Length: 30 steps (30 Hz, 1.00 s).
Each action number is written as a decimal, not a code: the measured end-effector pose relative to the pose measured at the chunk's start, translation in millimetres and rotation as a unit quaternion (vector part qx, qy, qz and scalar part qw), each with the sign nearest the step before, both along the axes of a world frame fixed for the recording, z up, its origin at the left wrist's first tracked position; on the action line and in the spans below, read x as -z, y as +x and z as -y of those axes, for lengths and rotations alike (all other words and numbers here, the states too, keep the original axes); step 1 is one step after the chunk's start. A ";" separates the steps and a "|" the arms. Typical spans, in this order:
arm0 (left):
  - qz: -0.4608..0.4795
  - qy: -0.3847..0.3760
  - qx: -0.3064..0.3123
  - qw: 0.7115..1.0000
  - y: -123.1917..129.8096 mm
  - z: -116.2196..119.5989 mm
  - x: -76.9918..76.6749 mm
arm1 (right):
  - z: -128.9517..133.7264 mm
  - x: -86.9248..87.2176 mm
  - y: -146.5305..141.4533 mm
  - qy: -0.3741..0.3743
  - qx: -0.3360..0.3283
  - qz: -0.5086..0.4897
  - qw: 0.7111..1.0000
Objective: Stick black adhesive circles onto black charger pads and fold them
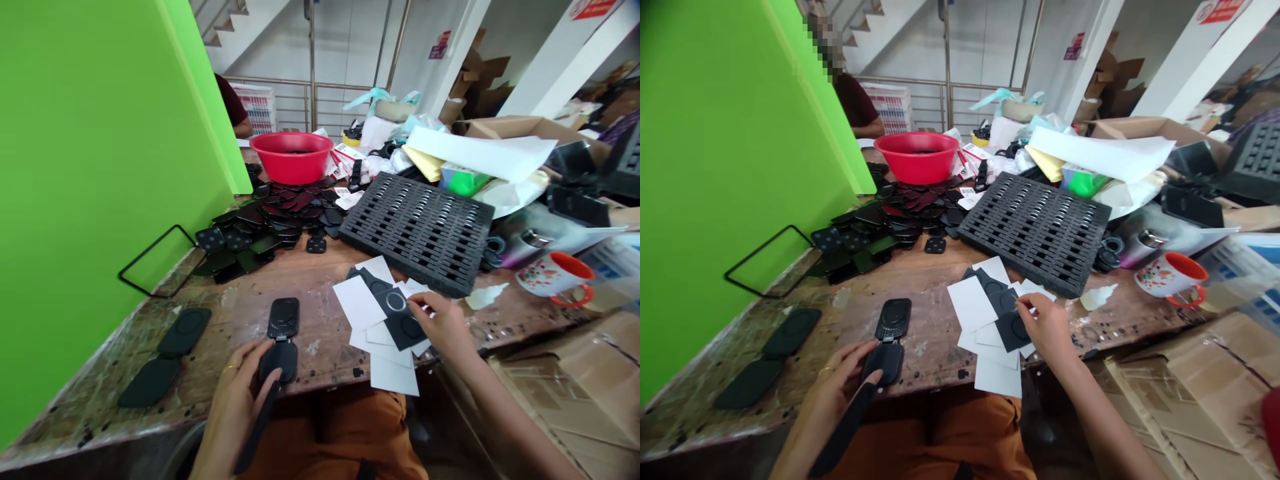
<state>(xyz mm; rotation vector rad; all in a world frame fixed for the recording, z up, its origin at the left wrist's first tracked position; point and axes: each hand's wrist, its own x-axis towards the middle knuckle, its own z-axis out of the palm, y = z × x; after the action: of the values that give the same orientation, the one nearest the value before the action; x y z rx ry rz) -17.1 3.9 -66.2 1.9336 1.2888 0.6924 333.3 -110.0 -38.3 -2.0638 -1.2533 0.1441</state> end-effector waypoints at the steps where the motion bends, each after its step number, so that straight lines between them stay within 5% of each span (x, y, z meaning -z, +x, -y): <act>1: -0.025 0.064 0.017 0.998 -0.4 0.0 0.7 | 0.4 0.7 0.3 0.000 0.003 0.003 1.000; 4: -0.079 0.172 0.074 0.979 4.5 1.5 0.2 | -9.7 0.6 -8.8 -0.001 -0.022 0.007 1.000; 8: -0.152 0.174 0.110 0.967 13.0 2.3 -3.0 | -48.0 -3.5 -41.2 -0.002 -0.115 0.020 0.993; 13: -0.221 0.178 0.041 0.958 7.8 3.0 -8.6 | -130.5 5.0 -73.5 -0.028 -0.202 0.073 0.976; 17: -0.225 0.196 0.021 0.954 -2.0 4.0 -7.0 | -206.8 18.3 -75.7 -0.077 -0.190 0.138 0.969; 20: -0.218 0.202 0.019 0.955 -7.3 3.4 -3.3 | -239.9 21.9 -72.6 -0.120 -0.179 0.183 0.959; 23: -0.208 0.194 0.018 0.959 -10.3 3.2 -3.0 | -238.0 22.6 -77.2 -0.147 -0.198 0.223 0.943; 30: -0.185 0.157 0.024 0.970 -9.3 5.9 -9.8 | -168.5 19.0 -100.1 -0.127 -0.299 0.259 0.910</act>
<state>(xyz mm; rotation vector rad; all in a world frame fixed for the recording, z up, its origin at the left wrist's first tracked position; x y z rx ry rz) -26.4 -2.0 -56.4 2.4327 1.4110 0.5524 233.2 58.5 -57.4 -1.9167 -2.2878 0.0341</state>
